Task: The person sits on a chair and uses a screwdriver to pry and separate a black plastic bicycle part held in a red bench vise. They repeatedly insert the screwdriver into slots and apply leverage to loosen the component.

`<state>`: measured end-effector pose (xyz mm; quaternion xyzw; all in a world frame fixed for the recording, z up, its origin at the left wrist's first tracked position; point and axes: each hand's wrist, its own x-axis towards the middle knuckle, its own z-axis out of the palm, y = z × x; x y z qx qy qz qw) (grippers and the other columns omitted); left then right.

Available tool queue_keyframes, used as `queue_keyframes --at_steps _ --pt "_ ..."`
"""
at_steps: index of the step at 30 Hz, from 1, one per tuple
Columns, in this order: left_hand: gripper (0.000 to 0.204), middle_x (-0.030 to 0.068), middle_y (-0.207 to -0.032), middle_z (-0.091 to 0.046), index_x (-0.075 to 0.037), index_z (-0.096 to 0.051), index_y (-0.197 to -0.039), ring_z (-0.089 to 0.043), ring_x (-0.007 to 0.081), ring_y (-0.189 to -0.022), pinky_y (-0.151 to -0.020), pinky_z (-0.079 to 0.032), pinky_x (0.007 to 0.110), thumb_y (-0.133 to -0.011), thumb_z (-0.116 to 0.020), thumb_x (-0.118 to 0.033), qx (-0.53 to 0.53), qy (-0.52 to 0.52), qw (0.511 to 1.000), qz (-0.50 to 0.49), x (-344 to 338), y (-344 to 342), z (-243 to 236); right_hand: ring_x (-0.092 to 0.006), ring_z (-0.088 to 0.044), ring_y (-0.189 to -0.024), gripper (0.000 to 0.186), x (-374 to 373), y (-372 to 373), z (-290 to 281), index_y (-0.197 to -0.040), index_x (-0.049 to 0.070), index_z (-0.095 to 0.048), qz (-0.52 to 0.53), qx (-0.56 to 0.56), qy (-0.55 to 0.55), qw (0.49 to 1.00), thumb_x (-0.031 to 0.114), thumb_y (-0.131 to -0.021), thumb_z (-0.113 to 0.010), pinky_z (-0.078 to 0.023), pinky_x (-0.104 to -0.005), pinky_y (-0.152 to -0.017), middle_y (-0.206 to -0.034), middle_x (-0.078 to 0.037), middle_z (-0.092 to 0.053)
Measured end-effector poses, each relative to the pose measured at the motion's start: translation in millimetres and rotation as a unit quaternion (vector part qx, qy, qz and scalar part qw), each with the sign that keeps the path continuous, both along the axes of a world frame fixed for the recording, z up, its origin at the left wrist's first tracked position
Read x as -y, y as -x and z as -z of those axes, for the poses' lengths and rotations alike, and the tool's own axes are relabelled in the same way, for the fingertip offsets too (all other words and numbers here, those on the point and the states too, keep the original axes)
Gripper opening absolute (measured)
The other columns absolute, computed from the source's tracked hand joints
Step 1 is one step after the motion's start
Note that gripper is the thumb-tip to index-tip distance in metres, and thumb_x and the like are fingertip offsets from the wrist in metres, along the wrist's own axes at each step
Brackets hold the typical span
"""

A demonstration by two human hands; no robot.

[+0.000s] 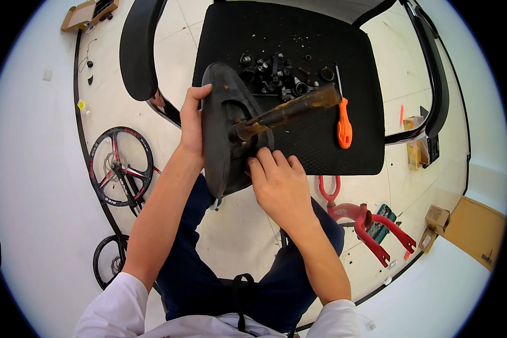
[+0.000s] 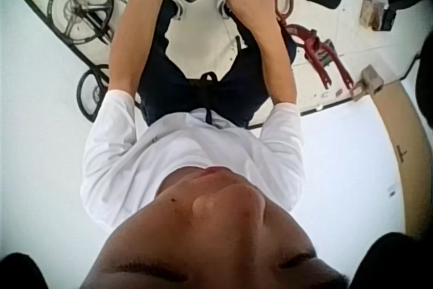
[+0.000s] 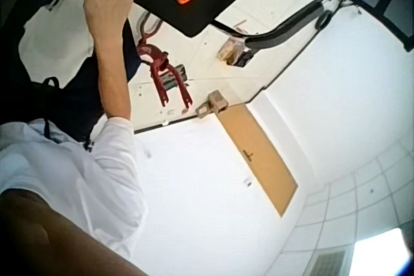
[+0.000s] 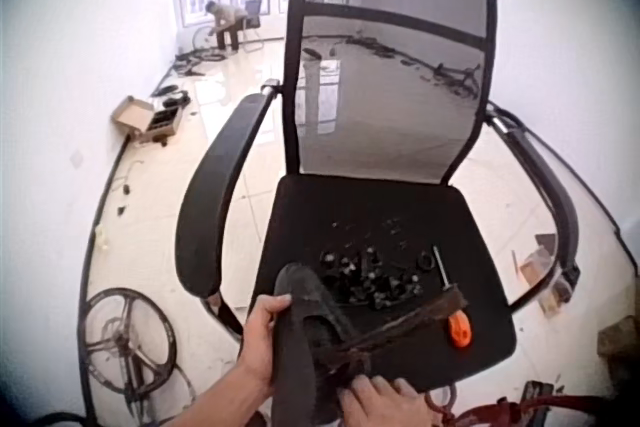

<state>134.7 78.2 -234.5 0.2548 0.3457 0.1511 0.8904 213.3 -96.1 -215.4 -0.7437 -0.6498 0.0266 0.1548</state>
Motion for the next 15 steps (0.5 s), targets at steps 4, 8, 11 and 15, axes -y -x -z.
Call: queue_keyframes --at_steps 4,8,11,15 --pt "0.064 0.0149 -0.097 -0.069 -0.001 -0.065 -0.112 -0.066 0.0233 -0.081 -0.074 -0.053 0.035 -0.083 -0.049 -0.056 -0.011 0.001 1.0 -0.007 2.4 -4.2 -3.6 -0.0198 -0.058 -0.078 0.012 1.4 -9.1 4.2 -0.091 0.002 -0.065 -0.038 -0.031 -0.004 0.999 0.008 -0.08 -0.066 -0.041 -0.0332 -0.065 -0.089 -0.006 -0.056" --pt "0.063 0.0148 -0.099 -0.069 -0.001 -0.065 -0.114 -0.065 0.0232 -0.081 -0.072 -0.053 0.034 -0.084 -0.048 -0.055 -0.007 -0.004 1.0 -0.002 4.6 -7.4 -8.9 -0.0208 -0.06 -0.079 0.015 -0.7 -16.0 1.1 -0.091 0.002 -0.065 -0.043 -0.04 0.018 0.998 0.006 -0.077 -0.068 -0.043 -0.0329 -0.066 -0.089 -0.007 -0.058" --pt "0.062 0.014 -0.097 -0.069 -0.002 -0.065 -0.114 -0.065 0.0226 -0.08 -0.071 -0.053 0.034 -0.084 -0.049 -0.053 0.001 0.004 1.0 -0.009 4.2 -8.3 -8.8 -0.0213 -0.061 -0.078 0.017 -3.9 -17.0 -2.7 -0.09 0.002 -0.065 -0.034 -0.072 0.015 0.997 0.006 -0.075 -0.071 -0.046 -0.0333 -0.065 -0.088 -0.006 -0.059" --pt "0.06 0.0128 -0.095 -0.068 -0.002 -0.065 -0.113 -0.066 0.0217 -0.079 -0.07 -0.053 0.033 -0.084 -0.049 -0.053 -0.002 -0.001 1.0 -0.004 2.8 -6.0 -4.5 -0.0231 -0.062 -0.074 0.015 -6.5 -11.9 -2.2 -0.085 0.005 -0.066 -0.005 -0.079 -0.021 0.997 0.004 -0.072 -0.074 -0.05 -0.0346 -0.063 -0.084 -0.005 -0.059"
